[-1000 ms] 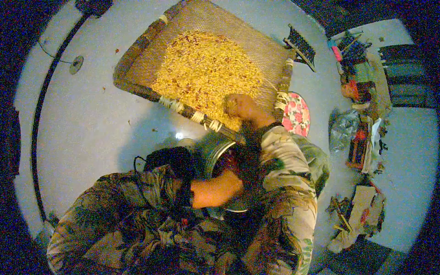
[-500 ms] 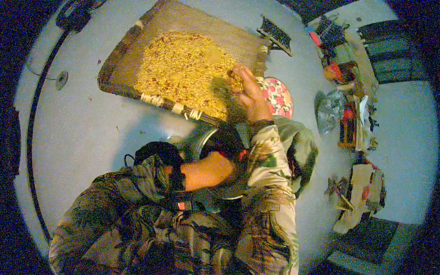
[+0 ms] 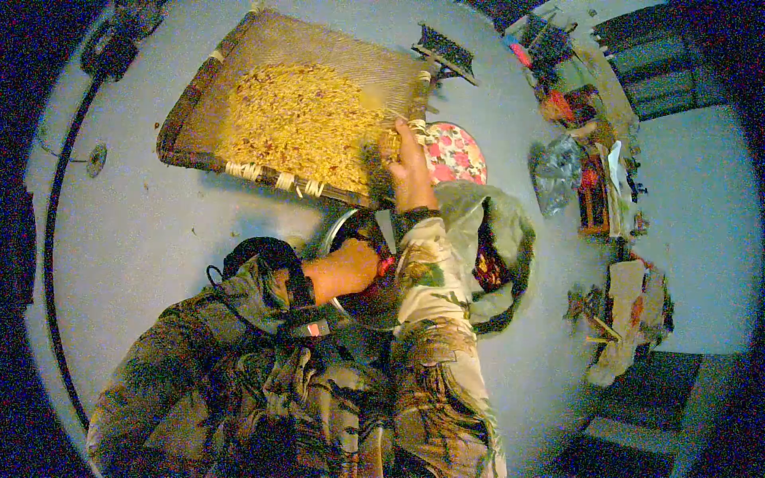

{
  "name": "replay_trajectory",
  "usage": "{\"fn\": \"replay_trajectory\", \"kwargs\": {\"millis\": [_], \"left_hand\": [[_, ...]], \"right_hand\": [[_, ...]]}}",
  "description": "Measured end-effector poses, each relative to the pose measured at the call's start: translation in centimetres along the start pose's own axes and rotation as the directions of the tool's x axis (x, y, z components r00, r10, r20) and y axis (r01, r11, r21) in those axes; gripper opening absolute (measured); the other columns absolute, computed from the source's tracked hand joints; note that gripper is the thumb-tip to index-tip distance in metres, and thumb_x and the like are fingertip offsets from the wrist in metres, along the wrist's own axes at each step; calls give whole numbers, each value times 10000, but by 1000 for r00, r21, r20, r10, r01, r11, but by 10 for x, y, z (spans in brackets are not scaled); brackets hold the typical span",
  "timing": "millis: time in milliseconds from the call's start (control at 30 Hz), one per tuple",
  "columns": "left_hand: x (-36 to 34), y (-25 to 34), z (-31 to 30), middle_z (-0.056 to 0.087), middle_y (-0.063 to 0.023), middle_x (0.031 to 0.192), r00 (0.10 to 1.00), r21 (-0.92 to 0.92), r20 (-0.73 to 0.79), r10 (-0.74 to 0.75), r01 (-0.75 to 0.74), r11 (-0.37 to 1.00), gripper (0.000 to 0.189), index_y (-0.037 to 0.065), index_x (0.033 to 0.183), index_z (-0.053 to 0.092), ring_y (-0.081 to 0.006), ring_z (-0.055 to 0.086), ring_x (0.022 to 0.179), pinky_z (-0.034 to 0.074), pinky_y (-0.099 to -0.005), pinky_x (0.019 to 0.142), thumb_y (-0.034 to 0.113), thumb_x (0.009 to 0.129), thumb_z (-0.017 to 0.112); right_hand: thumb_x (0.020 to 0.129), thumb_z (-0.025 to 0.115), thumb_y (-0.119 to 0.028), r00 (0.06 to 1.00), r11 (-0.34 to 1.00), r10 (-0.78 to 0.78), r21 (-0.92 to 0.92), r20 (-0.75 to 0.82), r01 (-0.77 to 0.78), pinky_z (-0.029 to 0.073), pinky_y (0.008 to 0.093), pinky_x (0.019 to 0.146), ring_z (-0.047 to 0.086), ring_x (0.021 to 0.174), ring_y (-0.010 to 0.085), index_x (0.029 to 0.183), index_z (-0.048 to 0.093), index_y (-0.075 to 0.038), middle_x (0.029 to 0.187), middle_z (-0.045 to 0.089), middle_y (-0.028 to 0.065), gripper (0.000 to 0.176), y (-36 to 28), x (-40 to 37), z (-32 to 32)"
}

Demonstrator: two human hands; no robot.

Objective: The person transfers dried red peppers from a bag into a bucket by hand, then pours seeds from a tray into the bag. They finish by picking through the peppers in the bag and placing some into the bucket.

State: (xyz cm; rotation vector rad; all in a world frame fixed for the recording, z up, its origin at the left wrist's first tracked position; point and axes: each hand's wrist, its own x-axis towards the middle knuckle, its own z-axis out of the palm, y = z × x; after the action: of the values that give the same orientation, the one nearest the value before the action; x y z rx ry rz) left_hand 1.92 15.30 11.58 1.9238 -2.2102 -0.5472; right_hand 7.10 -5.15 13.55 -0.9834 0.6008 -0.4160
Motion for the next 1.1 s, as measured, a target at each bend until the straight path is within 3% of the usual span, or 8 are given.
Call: {"fn": "replay_trajectory", "kwargs": {"millis": [167, 267, 400, 700, 800, 900, 1067, 1100], "left_hand": [[10, -4, 15, 699, -106, 864, 999, 63, -7, 33, -32, 997, 200, 107, 836, 720, -298, 671, 790, 514, -442, 622, 175, 771, 543], [28, -9, 44, 700, -61, 988, 999, 161, 24, 37, -41, 986, 231, 132, 930, 738, -225, 674, 874, 525, -386, 661, 205, 817, 550], [34, -19, 68, 702, -42, 941, 986, 135, -137, 100, -81, 987, 222, 152, 898, 744, -234, 673, 860, 521, -392, 669, 207, 815, 545], [13, 0, 11, 679, -171, 845, 998, -60, -59, -18, 14, 998, 272, 18, 828, 700, -328, 664, 831, 522, -422, 684, 282, 795, 646], [13, 3, 13, 676, -176, 843, 997, -53, -66, -27, 23, 998, 316, 10, 836, 697, -340, 660, 827, 515, -425, 705, 321, 792, 658], [12, 5, 6, 676, -177, 853, 999, -51, -35, -35, 33, 998, 320, 11, 840, 696, -339, 658, 827, 508, -431, 723, 325, 796, 653], [13, 5, 10, 676, -174, 853, 998, -35, -57, -12, 10, 999, 310, 22, 832, 696, -328, 657, 837, 500, -427, 743, 327, 794, 654], [14, 7, 10, 675, -175, 852, 999, -22, -37, -22, 21, 1000, 307, 24, 828, 695, -327, 657, 837, 500, -426, 744, 327, 792, 655]], "right_hand": [[879, 585, -249, 975, 935, 199, 278, 99, -219, 382, 206, 410, 519, 607, 116, 984, 498, -115, 803, 554, 51, 191, 4, 40, -42], [875, 609, -256, 993, 991, -90, -110, -74, 81, 356, 195, 362, 505, 568, 128, 906, 494, -95, 754, 532, 74, 200, -12, -11, -8], [867, 620, -228, 980, 987, -159, -25, -116, 157, 339, 206, 355, 491, 564, 137, 940, 505, -85, 770, 535, 80, 197, -27, -44, -14], [878, 604, -200, 982, 690, -109, 723, 156, -38, 402, 227, 439, 498, 714, 150, 917, 489, -30, 829, 489, 78, 209, -102, -148, -82], [872, 590, -169, 831, 853, -469, 92, -297, 514, 433, 246, 515, 524, 763, 175, 956, 492, -14, 899, 527, 111, 203, -91, -183, -112], [824, 573, -71, 595, 537, -774, -721, -215, 437, 494, 306, 754, 574, 939, 231, 1142, 481, 35, 1058, 564, 151, 348, -78, -227, -150], [865, 493, -156, 678, 339, -730, -905, -80, 259, 361, 399, 1024, 477, 1193, 281, 1341, 361, 32, 1287, 482, 162, 528, -69, -271, -198], [898, 455, -280, 730, 628, -626, -733, -275, 262, 328, 442, 1041, 426, 1236, 307, 1378, 310, 3, 1343, 428, 162, 575, -68, -261, -244]]}}
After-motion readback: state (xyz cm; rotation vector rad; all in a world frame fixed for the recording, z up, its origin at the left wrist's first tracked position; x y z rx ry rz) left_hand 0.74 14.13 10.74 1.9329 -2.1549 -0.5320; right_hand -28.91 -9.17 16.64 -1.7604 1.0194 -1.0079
